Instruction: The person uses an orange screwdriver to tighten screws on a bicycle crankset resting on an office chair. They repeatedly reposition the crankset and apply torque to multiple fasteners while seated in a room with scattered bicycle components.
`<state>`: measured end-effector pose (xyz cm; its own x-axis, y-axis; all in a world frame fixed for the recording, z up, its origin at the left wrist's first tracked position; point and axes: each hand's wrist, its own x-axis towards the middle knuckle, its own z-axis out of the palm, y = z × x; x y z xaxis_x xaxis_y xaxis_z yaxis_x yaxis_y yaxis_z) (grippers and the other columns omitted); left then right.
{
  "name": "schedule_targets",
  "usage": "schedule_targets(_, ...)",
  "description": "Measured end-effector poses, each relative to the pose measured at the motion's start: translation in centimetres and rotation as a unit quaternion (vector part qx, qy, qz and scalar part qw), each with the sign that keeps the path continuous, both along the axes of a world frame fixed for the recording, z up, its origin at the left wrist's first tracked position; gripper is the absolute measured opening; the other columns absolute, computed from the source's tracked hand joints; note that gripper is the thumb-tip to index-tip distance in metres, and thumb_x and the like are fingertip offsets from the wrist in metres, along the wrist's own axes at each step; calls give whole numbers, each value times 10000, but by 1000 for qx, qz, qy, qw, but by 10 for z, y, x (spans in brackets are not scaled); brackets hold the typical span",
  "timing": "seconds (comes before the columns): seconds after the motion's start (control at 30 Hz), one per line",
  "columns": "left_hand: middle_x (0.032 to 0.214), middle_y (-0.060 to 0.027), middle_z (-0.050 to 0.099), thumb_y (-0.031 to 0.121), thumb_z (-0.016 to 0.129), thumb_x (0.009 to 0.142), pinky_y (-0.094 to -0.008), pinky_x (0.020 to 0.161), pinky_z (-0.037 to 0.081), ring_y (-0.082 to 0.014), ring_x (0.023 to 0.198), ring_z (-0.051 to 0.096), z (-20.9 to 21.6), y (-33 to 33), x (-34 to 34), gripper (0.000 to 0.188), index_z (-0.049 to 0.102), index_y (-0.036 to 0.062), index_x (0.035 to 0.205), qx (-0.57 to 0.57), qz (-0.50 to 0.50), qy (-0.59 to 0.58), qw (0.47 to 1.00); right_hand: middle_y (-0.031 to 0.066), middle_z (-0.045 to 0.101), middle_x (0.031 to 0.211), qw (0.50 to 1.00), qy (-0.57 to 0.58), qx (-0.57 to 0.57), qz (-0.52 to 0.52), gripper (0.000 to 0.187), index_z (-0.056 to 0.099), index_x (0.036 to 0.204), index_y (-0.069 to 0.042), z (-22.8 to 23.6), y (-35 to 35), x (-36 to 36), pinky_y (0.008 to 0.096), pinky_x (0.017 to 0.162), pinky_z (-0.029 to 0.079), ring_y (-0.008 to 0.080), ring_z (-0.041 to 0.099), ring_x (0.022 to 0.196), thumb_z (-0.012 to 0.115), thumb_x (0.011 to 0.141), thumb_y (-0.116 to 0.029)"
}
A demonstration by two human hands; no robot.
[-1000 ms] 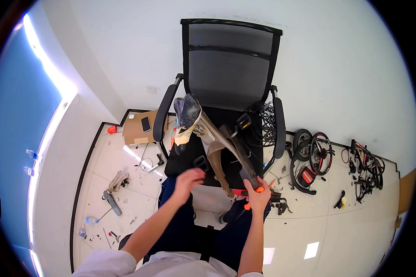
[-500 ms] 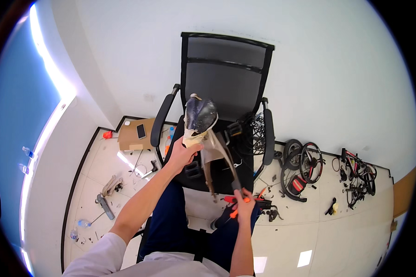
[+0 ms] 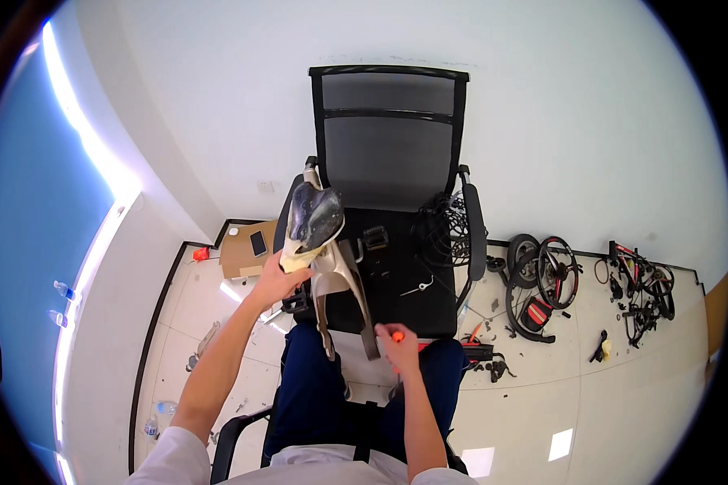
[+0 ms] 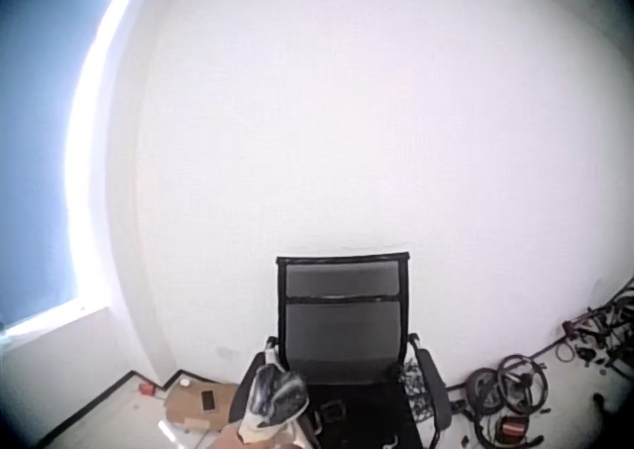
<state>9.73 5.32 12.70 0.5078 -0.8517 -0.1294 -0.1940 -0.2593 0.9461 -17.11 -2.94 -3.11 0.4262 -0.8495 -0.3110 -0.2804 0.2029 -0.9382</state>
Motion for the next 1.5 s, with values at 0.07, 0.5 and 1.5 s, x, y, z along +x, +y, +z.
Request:
schedule_targets(0.07,861,-34,654,188,752,773,-266,650,472,-98,695,571,-4,3,-4,412,608,27,1123,5,-18,19,1000,20,617,681,992,-54,-113,-35,255,715,914,-28,19,-26,12,236,454,410,63,522,497,757,844,-269)
schedule_targets(0.5,1127,-77,630,120,768,732,-306,931,451,-161,1022,577,-13,35,-10,607,506,17,1270,-58,-104,-74,990,-35,543,638,970,-228,-32,79,187,663,1025,-4,148,-47,116,205,382,332,37,436,417,677,893,-135)
schedule_targets(1.5,1196,-133,601,154,786,712,-349,994,422,-259,1108,571,9,18,-10,670,493,33,1302,11,-188,-123,974,141,694,936,918,-381,83,77,327,638,1030,55,118,-49,72,241,352,323,111,449,392,519,900,-220)
